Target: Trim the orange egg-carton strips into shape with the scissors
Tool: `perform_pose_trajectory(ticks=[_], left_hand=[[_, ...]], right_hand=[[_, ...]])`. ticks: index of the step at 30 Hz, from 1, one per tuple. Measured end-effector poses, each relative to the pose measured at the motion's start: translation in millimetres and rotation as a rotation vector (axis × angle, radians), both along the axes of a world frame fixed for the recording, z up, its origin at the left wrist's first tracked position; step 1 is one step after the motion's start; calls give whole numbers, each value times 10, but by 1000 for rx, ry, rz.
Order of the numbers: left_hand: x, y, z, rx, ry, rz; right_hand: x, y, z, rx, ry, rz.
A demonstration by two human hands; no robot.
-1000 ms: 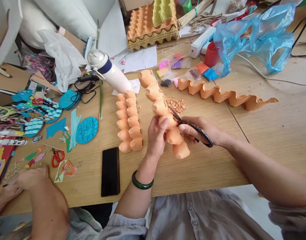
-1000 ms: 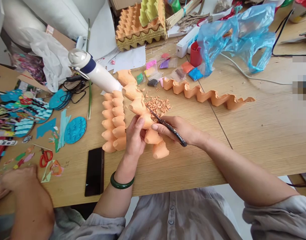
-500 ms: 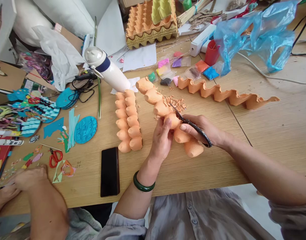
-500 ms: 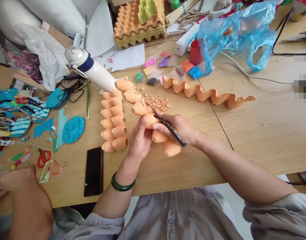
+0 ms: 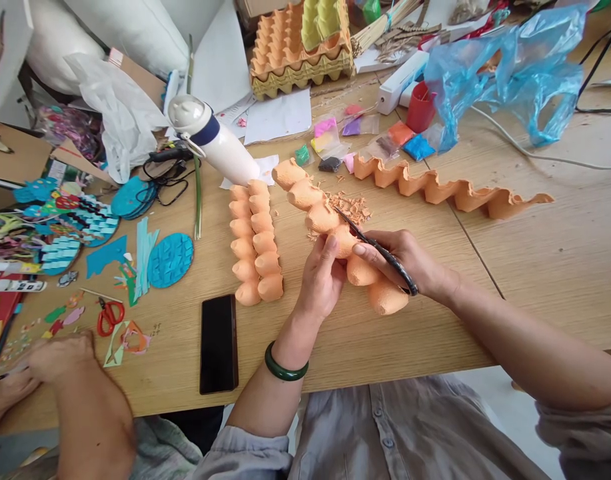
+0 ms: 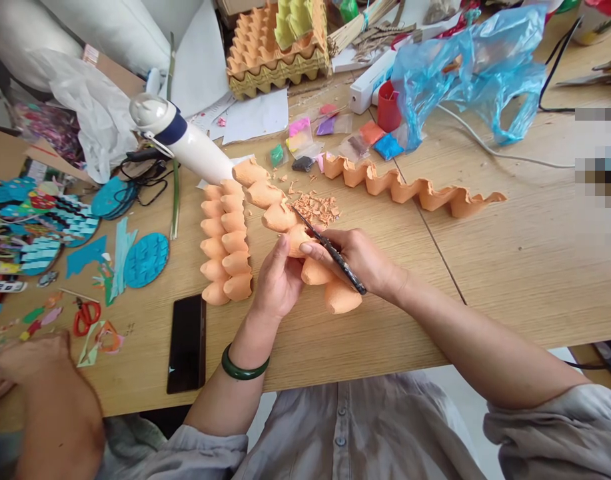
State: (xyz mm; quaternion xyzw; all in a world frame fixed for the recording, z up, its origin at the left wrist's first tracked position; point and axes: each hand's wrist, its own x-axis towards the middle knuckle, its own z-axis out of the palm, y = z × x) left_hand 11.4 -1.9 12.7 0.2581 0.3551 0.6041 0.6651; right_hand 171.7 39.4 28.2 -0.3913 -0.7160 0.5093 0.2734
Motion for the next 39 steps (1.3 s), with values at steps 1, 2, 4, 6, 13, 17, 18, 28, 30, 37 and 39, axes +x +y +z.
perform_pose_trajectory(ticks=[1,2,4,6,13,17,18,28,30,37,39], left_hand=[[-7,0,-1,-4,6,-3],[-13,-1,-2,-6,11,-5],[-20,-1,-6,-9,11,-3],[-17,2,-6,-22,-5,8],[-19,10,26,-114,-33,-31],[-52,15,25,-116,-22,-64],[-56,15,24,-119,-14,-67],[-13,-19,9,-166,16,-94],[-16,-23,2,-161,12,-100],[-124,6,46,-87,133,-41],[-178,25,63,-58,202,20]], right_hand=[[3,0,3,-4,-2,-2],[6,0,5,-6,-5,-4],[12,-1,3,-6,-20,-16],[11,-3,0,1,-35,-29],[-36,-26,39,-69,-57,-65],[-43,-3,35,-74,-63,-58],[-43,8,29,-71,-63,-52],[-65,1,-42,-34,-97,-106],[-71,-23,-33,-46,-90,-117],[35,43,17,-203,-73,-70],[99,104,20,-232,-100,-26]])
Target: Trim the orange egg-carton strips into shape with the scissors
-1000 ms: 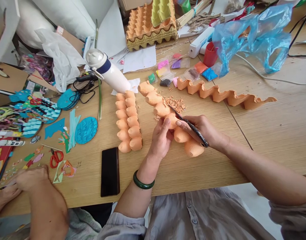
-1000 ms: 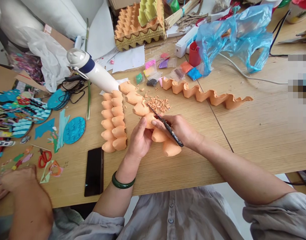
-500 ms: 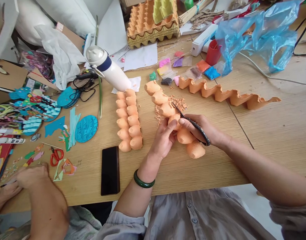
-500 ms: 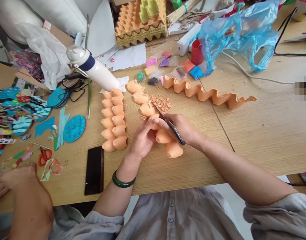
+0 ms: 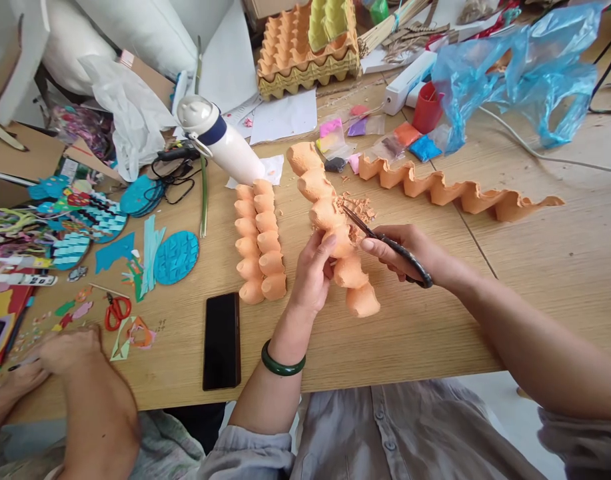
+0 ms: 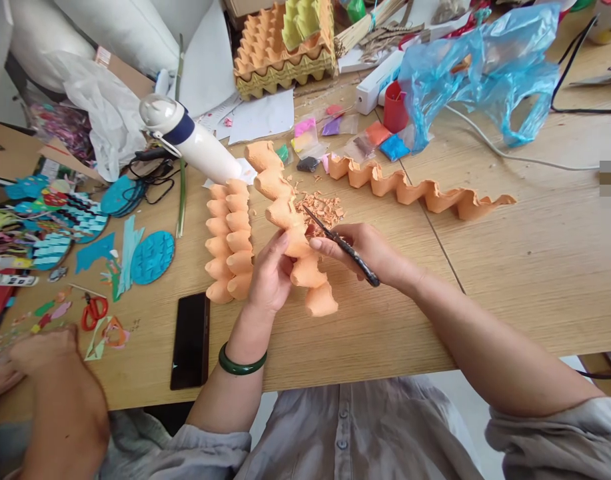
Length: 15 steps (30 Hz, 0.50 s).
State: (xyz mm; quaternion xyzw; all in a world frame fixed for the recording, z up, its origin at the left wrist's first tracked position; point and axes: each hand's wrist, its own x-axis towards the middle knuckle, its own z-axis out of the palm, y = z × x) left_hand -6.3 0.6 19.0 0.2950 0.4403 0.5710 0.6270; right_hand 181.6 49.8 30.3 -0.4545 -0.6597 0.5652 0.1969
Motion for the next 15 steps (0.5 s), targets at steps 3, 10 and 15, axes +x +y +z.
perform_pose_trajectory(ticks=[3,10,15], left_hand=[[-70,25,15,31,76,55],[-131,28,24,93,214,119],[-126,33,26,67,183,112]], right_hand=[[77,65,23,8,-5,46],[88,33,166,121,-53,130],[53,21,167,155,-76,180]])
